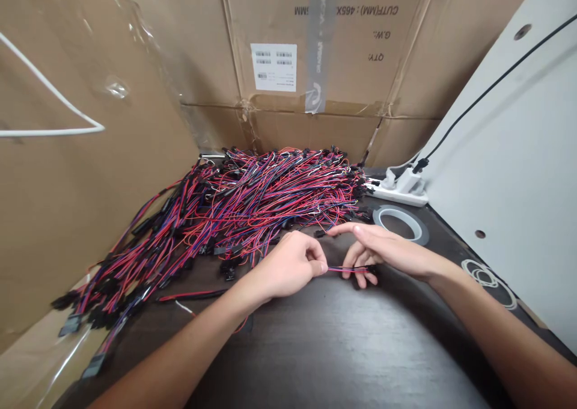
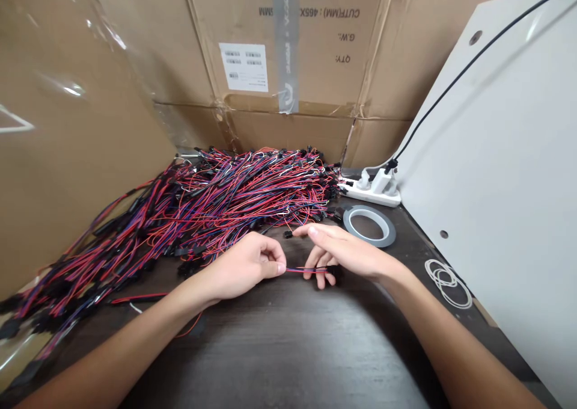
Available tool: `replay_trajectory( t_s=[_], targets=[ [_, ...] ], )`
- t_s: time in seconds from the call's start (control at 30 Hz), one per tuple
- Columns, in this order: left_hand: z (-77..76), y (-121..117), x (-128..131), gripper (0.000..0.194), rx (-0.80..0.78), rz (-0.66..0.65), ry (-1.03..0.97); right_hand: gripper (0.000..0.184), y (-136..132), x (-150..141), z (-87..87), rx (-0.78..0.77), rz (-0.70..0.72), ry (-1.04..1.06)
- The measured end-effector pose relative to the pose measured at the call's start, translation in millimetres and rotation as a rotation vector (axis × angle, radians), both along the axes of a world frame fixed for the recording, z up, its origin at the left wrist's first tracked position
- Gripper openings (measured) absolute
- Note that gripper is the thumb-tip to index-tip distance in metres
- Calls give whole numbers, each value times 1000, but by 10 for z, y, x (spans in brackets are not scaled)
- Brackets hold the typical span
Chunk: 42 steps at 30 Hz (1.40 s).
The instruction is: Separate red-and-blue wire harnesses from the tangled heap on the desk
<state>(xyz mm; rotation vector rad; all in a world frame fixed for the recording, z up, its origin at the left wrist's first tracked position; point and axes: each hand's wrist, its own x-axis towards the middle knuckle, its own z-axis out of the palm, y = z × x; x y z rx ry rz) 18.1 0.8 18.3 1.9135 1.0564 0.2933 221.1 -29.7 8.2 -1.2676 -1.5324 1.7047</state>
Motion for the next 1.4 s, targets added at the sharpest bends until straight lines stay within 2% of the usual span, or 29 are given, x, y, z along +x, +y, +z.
replay_trajectory(
  t_s=[0.17,0.3,0.57,0.7,0.93,1.2,1.4],
  targets=[
    [-6,3,3,12,2,-10,-6,65,26,69,9,-9,13,27],
    [-8,3,4,12,35,-19,5,51,26,64,18,8,114,9],
    [11,3,1,12,122,-35,44,35,12,36,36,37,213,-146],
    [16,5,-1,12,123,-29,37,31,9,16,31,114,250,-256],
    [30,17,-4,11,102,-8,19,28,23,-3,57,292,212,-379],
    [39,18,-3,11,80,3,4,27,-3,-36,58,303,210,-389],
    [43,15,-10,11,71,3,-7,24,-17,-52,62,376,244,-455]
  ],
)
